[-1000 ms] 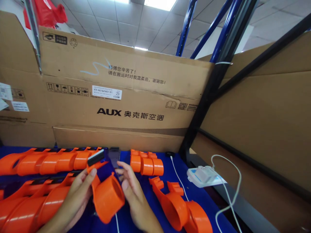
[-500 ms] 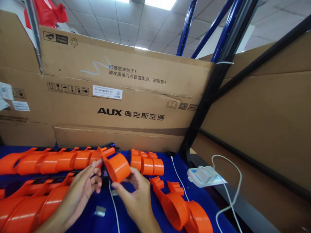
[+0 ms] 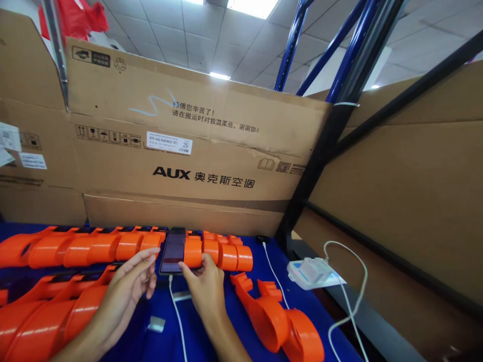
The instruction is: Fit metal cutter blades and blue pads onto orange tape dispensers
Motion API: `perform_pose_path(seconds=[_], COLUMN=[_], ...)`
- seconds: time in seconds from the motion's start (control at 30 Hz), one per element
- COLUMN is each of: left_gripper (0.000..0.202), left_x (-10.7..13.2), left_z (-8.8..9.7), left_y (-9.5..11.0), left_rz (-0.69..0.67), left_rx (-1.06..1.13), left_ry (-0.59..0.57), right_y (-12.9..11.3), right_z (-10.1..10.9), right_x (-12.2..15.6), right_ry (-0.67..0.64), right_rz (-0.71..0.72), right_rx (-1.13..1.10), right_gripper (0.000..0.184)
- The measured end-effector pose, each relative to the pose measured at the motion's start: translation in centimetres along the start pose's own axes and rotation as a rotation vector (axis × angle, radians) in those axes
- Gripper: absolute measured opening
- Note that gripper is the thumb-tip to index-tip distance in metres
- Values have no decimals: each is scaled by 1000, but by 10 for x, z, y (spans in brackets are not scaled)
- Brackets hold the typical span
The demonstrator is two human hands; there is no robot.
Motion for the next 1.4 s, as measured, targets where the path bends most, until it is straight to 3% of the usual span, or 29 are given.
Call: perform_pose_path(seconds=[0.4,0.7,0.87,1.2,1.3,1.4], left_gripper=[32,29,29,31,29,26], left_x=[5,4,6,5,5,7], left_z=[-5,-6,-7,-7,-7,-8], left_y=[8,8,9,10,10,11], left_rz=[16,9,7,-3,-9,-14], left_rx=[29,2,-9,-9,-22,-26], left_ry=[2,-17,-11,-12,-24,-38], right_y=[4,5,1,2,2,-2], right_z=[2,4,9,17,24,37], right_x=[-5,-3,-1,3,-1,-8], right_ry=[40,20,72,29,39,108], right_rz=[-21,-16,-5,60,148,311], right_rx=[150,155,177,215,287,504], right_gripper=[42,67,62,37,32,33])
Point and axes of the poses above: each hand's wrist, its own x-axis away from the middle knuckle, its own z-axis out of the back of the hand, y = z × x, the point moved 2 cm from there along -x, towards the middle knuckle, and after that the axes turned 2 degrees about y, right-handed, at the moved point
